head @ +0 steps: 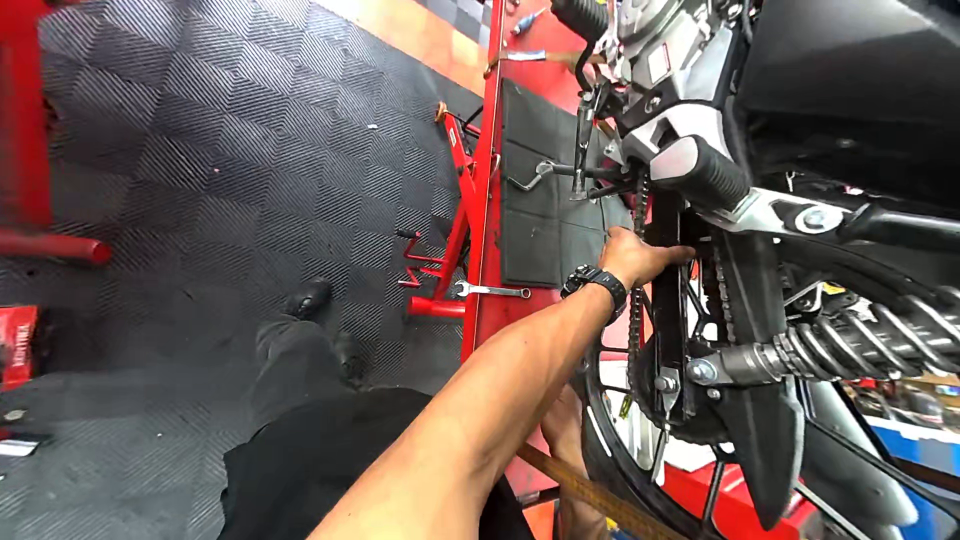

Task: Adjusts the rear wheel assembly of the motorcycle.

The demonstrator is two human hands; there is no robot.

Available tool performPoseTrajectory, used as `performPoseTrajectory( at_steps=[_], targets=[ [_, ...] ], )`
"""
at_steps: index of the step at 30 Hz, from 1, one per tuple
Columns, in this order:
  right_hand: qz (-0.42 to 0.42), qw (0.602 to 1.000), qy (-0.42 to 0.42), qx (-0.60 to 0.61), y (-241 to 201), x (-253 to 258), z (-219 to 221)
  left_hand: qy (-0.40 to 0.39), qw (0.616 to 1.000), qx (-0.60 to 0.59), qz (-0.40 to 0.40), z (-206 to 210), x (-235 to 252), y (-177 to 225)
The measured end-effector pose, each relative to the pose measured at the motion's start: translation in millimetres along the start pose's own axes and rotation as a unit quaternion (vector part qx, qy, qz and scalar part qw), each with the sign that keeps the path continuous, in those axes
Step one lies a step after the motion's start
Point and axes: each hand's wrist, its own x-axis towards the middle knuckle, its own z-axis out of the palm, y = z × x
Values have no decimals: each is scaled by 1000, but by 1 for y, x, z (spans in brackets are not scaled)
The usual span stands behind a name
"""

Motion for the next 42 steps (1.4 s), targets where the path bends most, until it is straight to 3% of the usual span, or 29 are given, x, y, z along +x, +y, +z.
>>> performPoseTrajectory(
  at_steps=[5,10,18,32,36,39,42],
  targets=[
    [-15,999,32,21,6,-16,-5,0,1000,9,16,-1,2,5],
    [-27,987,89,133,-3,-23,-31,6,1000,-15,22,4,5,1],
    [-49,976,147,154,-15,-19,-53,15,999,-18,34,4,-6,5],
    [-47,975,213,46,0,-28,-57,31,998,-9,56,7,-5,-1],
    [-59,968,221,100,-5,-15,-47,32,997,-13,69,9,-3,-1],
    [-67,953,211,209,-23,7,-32,26,996,-10,85,7,-1,0],
    [-142,866,216,429,-39,43,-4,27,993,-10,113,9,-3,1]
  ],
)
